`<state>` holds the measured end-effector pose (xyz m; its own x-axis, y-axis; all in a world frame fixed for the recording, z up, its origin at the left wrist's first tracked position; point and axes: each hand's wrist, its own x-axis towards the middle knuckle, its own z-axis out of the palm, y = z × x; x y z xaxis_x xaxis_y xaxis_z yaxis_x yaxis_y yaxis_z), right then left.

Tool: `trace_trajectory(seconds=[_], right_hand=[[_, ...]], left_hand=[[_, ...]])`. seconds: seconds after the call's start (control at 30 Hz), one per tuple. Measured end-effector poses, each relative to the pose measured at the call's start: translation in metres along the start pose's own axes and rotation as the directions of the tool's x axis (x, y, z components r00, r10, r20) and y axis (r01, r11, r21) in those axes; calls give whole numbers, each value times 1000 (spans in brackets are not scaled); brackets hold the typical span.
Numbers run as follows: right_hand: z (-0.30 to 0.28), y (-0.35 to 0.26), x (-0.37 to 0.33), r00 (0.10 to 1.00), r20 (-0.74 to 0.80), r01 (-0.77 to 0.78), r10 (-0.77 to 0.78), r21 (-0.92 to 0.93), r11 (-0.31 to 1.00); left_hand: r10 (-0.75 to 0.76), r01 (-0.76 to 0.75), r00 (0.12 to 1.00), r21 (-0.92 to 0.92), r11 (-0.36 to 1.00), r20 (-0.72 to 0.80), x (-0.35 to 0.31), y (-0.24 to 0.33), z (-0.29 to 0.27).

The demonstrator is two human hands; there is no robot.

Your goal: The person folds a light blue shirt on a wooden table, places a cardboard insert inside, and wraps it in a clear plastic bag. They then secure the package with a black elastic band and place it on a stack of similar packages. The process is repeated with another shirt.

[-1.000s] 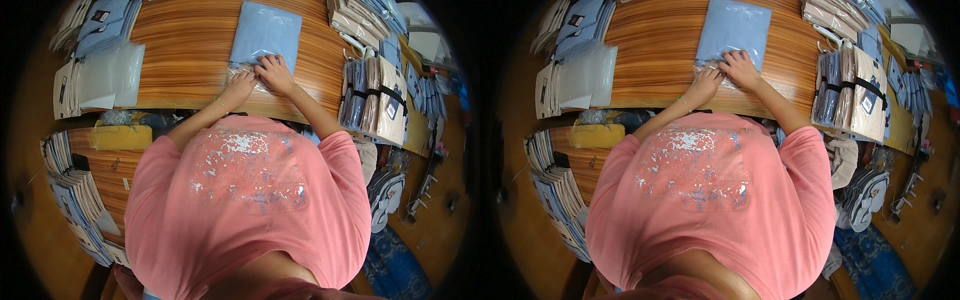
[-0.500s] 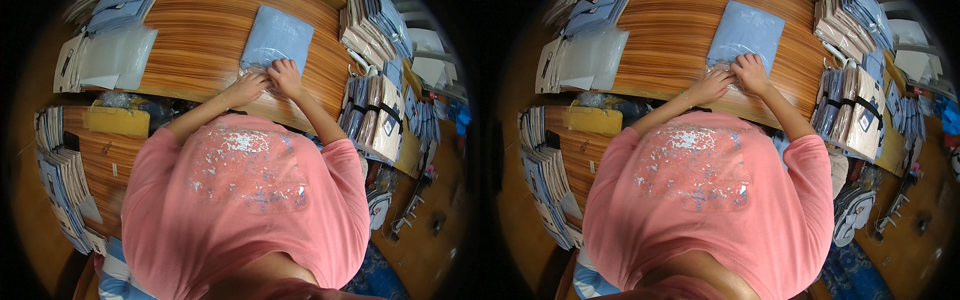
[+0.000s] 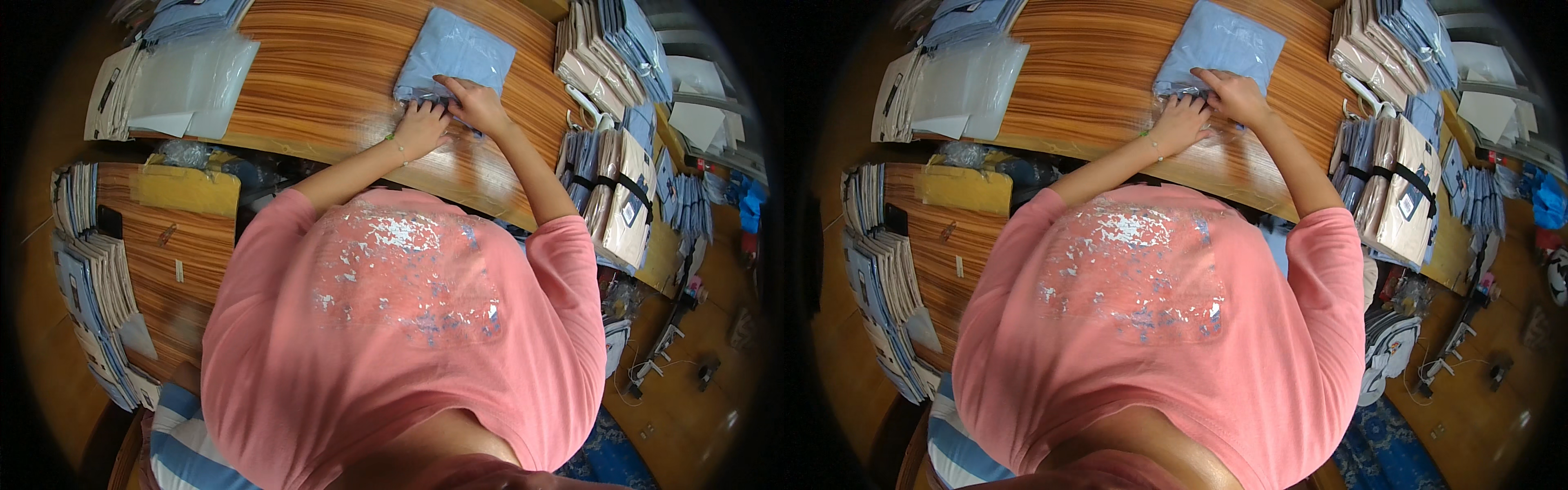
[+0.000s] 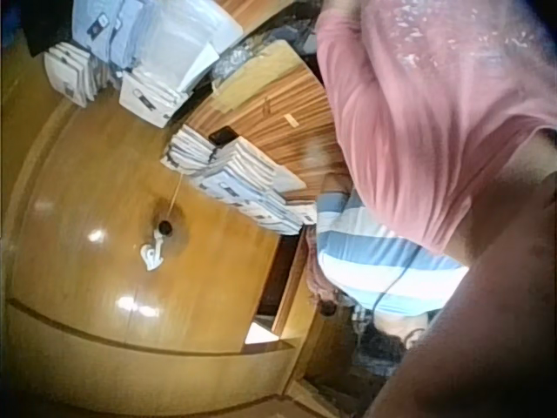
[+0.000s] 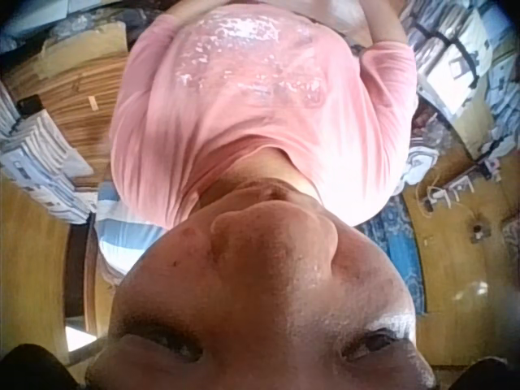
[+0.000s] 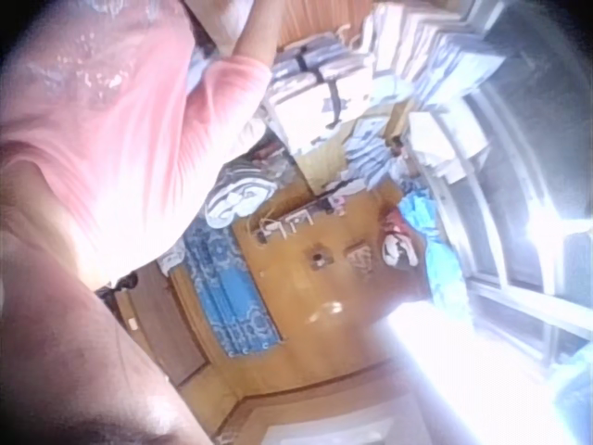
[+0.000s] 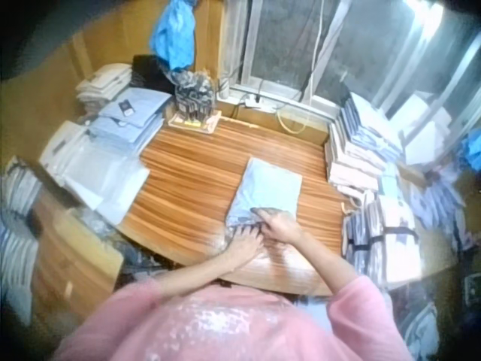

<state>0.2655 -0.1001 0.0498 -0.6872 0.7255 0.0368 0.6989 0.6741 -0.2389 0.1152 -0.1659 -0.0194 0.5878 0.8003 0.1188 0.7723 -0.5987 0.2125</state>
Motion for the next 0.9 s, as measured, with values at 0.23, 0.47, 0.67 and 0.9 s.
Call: trace_trajectory(seconds=[0.23, 0.47, 0.67, 0.9], right_hand=[[42, -2, -12, 982, -186, 6, -18, -63, 998], [42, -23, -26, 909, -416, -48, 32, -28, 998], [77, -60, -59, 896, -423, -78, 137, 153, 985], [80, -89, -43, 901, -305, -282, 309, 129, 951]], left_hand=[[-24, 24, 1000, 14, 1000, 3, -34, 11, 0], [86, 60, 925, -367, 928, 369, -63, -11, -49], [379, 81, 850, -801, 593, 366, 21, -52, -133], [634, -625, 772, -125, 771, 51, 90, -42, -12]])
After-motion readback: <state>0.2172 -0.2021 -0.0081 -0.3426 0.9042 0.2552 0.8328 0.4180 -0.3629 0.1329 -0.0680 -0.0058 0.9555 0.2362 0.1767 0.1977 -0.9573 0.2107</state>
